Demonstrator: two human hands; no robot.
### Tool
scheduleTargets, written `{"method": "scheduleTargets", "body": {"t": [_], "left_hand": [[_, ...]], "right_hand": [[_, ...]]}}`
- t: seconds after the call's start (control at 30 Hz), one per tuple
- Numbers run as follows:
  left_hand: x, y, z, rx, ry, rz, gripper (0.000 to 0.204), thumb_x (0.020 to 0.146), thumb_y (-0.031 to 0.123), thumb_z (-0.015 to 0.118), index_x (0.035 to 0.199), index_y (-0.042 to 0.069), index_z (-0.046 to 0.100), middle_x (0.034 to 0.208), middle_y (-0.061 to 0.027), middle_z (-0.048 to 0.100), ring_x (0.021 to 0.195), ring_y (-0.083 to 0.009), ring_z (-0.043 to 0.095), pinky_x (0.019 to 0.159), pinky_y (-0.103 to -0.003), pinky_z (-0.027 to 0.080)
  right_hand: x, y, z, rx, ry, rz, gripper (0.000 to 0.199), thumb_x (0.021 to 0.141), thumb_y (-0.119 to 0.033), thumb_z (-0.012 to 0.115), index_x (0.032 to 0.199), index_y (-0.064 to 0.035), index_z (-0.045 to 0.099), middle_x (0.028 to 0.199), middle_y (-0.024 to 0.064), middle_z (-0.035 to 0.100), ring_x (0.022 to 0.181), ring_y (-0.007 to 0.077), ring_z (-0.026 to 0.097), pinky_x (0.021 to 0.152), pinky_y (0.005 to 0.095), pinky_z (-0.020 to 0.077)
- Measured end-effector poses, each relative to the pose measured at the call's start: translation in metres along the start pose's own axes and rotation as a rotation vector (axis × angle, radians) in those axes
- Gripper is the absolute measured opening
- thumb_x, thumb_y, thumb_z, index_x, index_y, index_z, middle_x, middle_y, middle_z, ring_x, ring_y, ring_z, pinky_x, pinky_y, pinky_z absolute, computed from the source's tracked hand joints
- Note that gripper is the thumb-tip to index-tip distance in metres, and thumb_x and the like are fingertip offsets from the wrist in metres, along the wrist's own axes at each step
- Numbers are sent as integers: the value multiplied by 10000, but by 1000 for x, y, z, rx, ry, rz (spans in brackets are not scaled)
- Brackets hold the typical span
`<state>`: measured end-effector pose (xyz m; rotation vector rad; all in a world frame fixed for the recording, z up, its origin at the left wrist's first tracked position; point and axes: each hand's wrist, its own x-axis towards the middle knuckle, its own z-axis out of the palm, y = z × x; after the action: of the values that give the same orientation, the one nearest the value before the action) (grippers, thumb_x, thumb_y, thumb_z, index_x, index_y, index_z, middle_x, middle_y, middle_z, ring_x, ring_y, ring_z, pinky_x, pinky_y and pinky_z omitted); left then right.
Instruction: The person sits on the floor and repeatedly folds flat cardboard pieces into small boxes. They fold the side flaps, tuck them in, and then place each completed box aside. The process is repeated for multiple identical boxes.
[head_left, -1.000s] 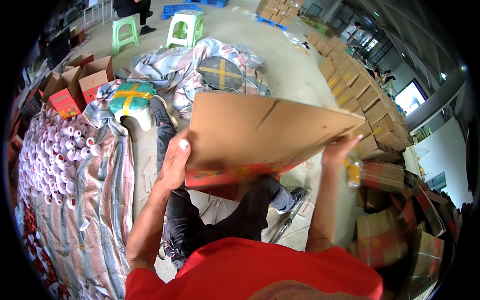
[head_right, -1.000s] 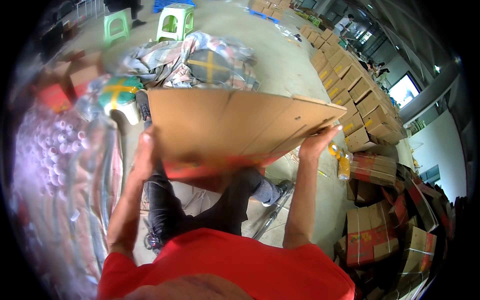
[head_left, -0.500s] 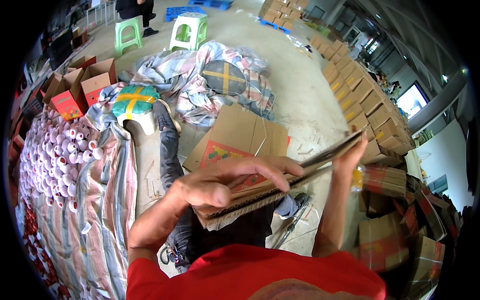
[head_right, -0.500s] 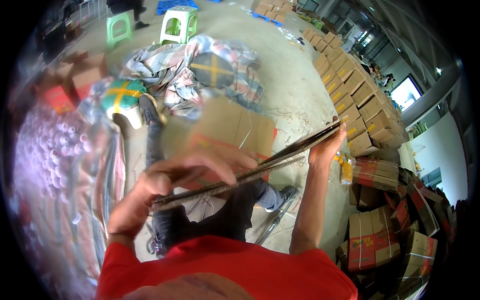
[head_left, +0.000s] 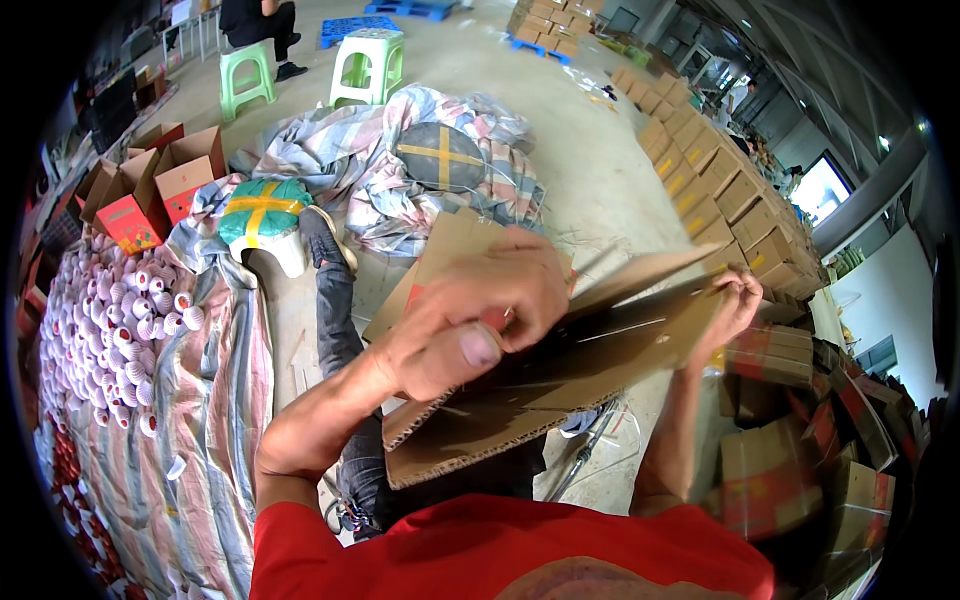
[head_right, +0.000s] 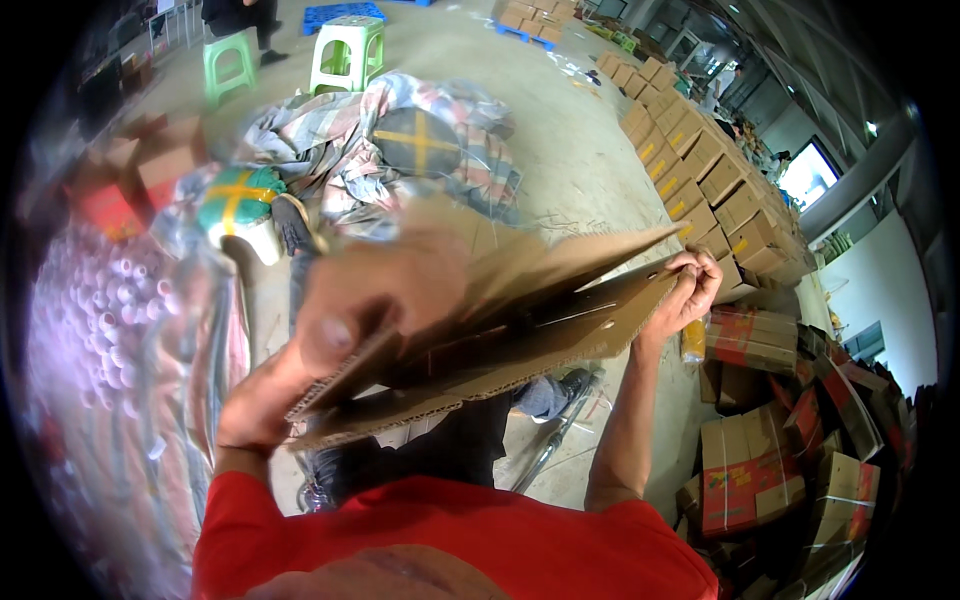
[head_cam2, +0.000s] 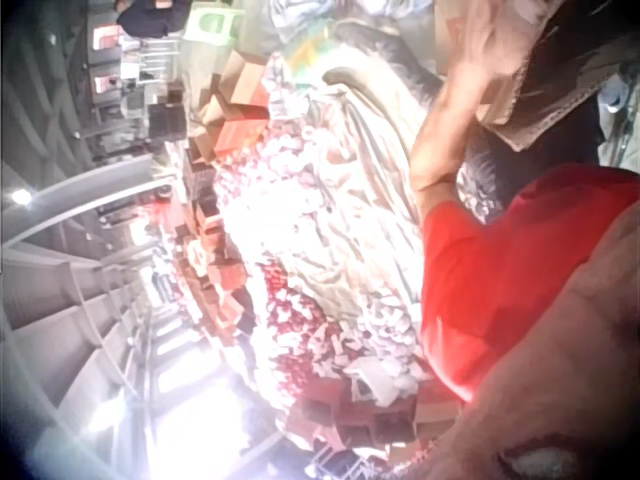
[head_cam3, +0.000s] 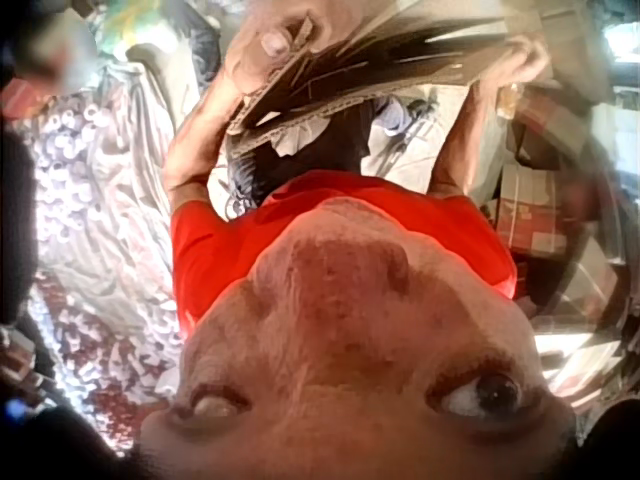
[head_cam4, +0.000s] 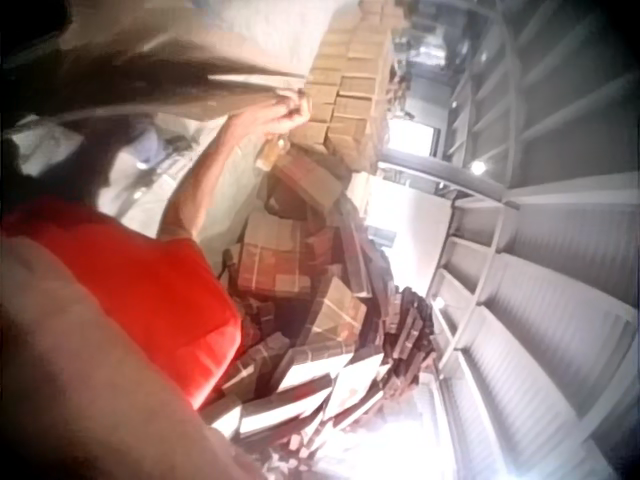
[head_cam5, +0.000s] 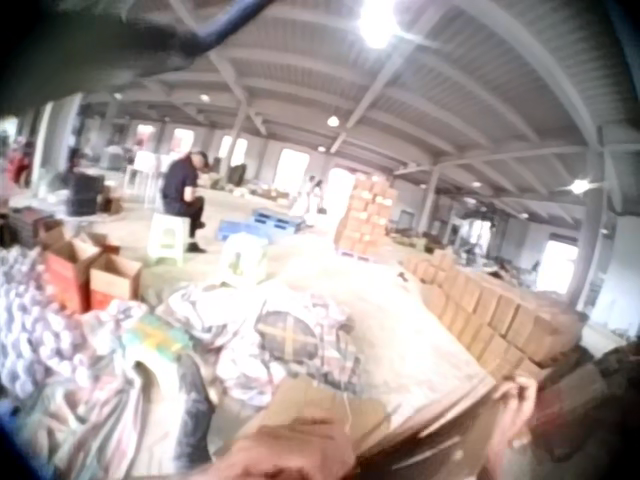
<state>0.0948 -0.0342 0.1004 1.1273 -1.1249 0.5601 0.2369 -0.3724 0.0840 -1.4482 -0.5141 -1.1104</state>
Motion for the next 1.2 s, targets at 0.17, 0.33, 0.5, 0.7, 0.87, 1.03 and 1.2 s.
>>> {"method": "scheduleTargets", "body": {"t": [0.17,0.33,0.5,0.7,0.87,1.03,1.2], "left_hand": [[17,5,-17,316,10,40,526,986,527,457,765,49,463,734,-61,485,690,-264,474,831,-406,378],[38,6,-31,519,-141,11,431,960,423,504,768,39,467,682,-74,460,652,-293,463,833,-410,368],[36,-3,-41,668,-283,-114,357,958,345,576,764,60,486,658,-86,469,664,-322,485,840,-416,368],[39,-11,-34,749,-406,-210,267,886,285,605,774,58,518,694,-124,473,709,-345,492,832,-453,384],[34,-39,-9,693,-440,-171,258,943,302,592,820,77,564,765,-131,521,777,-329,527,924,-465,423],[29,-55,10,751,-503,-176,218,960,274,588,869,76,599,811,-122,548,852,-313,553,972,-452,426],[19,-70,19,685,-541,-132,234,977,278,594,880,65,606,841,-111,554,924,-303,550,1001,-455,416]], "right_hand": [[-1,-10,3,190,-311,-148,367,1077,-389,491,1035,-34,573,681,43,497,744,178,471,1008,457,429],[8,-29,35,209,-607,-242,466,1057,-484,472,1013,-39,601,657,28,479,778,205,478,853,406,420],[11,-23,59,27,-839,-139,507,1023,-481,408,950,-8,572,685,89,489,802,245,456,808,401,406],[3,-54,130,-42,-1180,-271,270,888,-265,560,974,-20,634,920,196,647,906,395,538,859,451,435],[-69,-18,148,-40,-1555,-85,328,876,-281,645,1112,-58,691,1109,205,698,1028,405,604,904,478,475],[-105,10,117,-206,-1681,42,326,882,-263,652,1133,-59,692,1143,196,692,1061,392,608,932,472,477],[-112,17,103,-268,-1697,67,327,887,-245,660,1154,-60,692,1177,188,687,1095,378,613,961,465,480]]}}
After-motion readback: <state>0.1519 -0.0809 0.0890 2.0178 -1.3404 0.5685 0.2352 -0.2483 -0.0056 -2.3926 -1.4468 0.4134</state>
